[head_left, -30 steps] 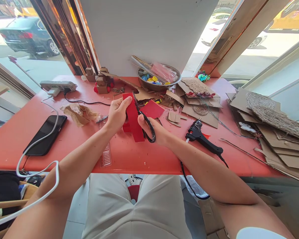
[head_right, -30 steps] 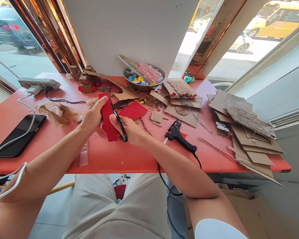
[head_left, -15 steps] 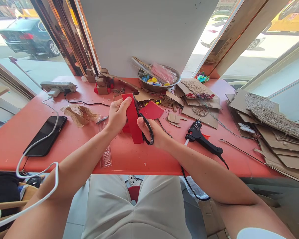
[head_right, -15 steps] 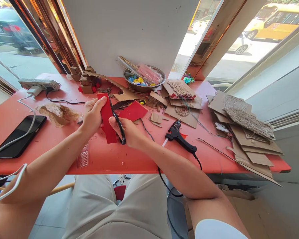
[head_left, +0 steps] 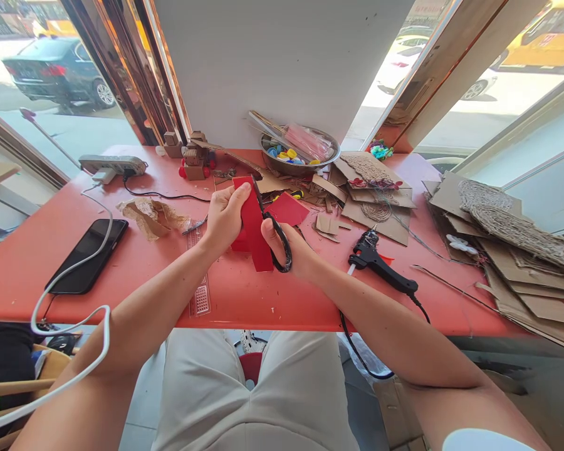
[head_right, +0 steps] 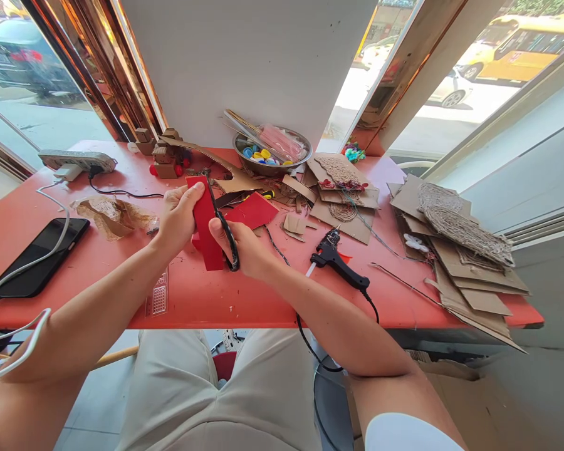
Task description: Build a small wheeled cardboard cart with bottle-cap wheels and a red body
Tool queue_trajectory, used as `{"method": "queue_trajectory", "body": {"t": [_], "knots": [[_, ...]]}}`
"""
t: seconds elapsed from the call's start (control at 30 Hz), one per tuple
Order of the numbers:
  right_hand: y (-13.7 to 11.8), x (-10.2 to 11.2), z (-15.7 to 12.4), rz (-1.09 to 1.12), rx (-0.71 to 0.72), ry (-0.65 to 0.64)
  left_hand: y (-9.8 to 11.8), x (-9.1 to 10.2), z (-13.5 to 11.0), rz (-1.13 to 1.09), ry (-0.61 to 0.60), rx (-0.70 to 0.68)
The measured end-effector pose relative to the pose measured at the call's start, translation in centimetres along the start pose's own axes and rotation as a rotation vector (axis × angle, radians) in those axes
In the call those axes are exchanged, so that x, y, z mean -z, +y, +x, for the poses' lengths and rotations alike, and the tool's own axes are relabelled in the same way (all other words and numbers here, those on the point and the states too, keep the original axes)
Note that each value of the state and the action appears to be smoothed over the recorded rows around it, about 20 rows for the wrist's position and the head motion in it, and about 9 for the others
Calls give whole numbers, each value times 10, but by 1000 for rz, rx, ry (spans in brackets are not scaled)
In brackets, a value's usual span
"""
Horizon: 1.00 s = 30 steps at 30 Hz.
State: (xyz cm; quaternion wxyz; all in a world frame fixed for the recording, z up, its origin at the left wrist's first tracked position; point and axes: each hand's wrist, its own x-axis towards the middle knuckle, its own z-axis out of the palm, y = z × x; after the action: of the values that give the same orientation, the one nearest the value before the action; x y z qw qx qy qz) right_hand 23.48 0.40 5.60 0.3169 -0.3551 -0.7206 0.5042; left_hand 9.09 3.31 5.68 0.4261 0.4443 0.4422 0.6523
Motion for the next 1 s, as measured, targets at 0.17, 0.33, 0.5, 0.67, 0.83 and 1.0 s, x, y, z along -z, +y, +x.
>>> {"method": "queue_trajectory", "body": {"t": [0.17, 0.33, 0.5, 0.67, 0.83, 1.0], "knots": [[-1, 1, 3, 17, -26, 0, 2, -2, -2, -9, -43, 58], [-1, 0, 2, 22, -49, 26, 0, 0, 0, -5, -41, 68], [3, 0, 4, 15, 19, 33, 3, -1, -1, 21, -93, 86], [5, 2, 7, 61, -43, 76, 5, -1, 0, -8, -117, 125], [4, 18, 17, 297, -204, 199, 0, 7, 15, -65, 27, 67], [4, 33, 21, 276, -165, 192, -6, 17, 30, -101, 156, -17]]}}
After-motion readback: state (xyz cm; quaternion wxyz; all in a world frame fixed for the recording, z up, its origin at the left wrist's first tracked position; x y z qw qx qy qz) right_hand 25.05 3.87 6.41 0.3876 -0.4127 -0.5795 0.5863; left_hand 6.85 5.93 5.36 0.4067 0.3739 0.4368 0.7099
